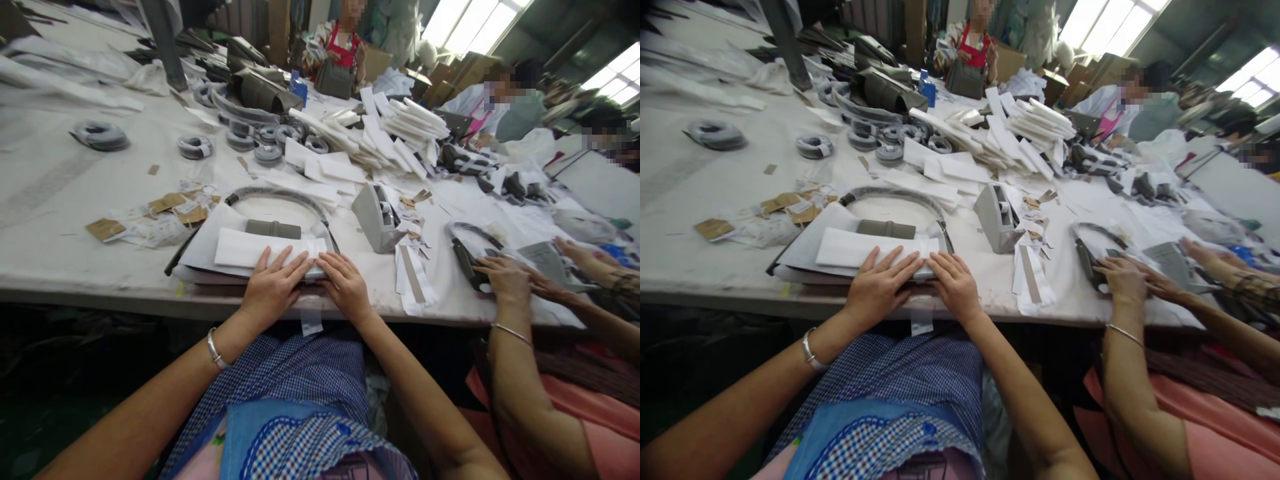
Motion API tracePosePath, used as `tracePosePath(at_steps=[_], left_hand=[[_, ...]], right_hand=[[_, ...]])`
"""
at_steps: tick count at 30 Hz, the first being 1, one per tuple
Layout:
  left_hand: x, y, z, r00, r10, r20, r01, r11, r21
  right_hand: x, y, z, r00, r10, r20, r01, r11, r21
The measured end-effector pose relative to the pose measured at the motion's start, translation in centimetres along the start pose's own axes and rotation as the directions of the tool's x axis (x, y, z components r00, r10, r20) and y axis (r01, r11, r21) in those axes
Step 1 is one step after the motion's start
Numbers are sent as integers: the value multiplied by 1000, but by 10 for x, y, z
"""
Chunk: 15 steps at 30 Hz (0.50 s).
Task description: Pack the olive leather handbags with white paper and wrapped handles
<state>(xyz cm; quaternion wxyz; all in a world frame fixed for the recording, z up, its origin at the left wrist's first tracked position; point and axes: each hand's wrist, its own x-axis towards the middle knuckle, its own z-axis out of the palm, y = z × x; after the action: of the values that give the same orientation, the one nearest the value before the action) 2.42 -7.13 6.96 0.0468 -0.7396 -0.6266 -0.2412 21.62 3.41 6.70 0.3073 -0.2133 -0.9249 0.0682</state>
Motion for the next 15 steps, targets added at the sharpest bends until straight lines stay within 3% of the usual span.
tracePosePath(at_steps=[5, 9, 15], left_hand=[[3, 8, -4, 999, -36, -34, 34, 998, -46], [6, 10, 6, 989, -84, -120, 84, 996, -11], [4, 5, 19, 987, -26, -158, 39, 996, 81]], right_hand=[[-11, -2, 20, 988, 41, -148, -39, 999, 15], [-13, -5, 24, 988, 58, -141, -58, 998, 3], [-11, -5, 22, 989, 57, -133, -55, 998, 17]])
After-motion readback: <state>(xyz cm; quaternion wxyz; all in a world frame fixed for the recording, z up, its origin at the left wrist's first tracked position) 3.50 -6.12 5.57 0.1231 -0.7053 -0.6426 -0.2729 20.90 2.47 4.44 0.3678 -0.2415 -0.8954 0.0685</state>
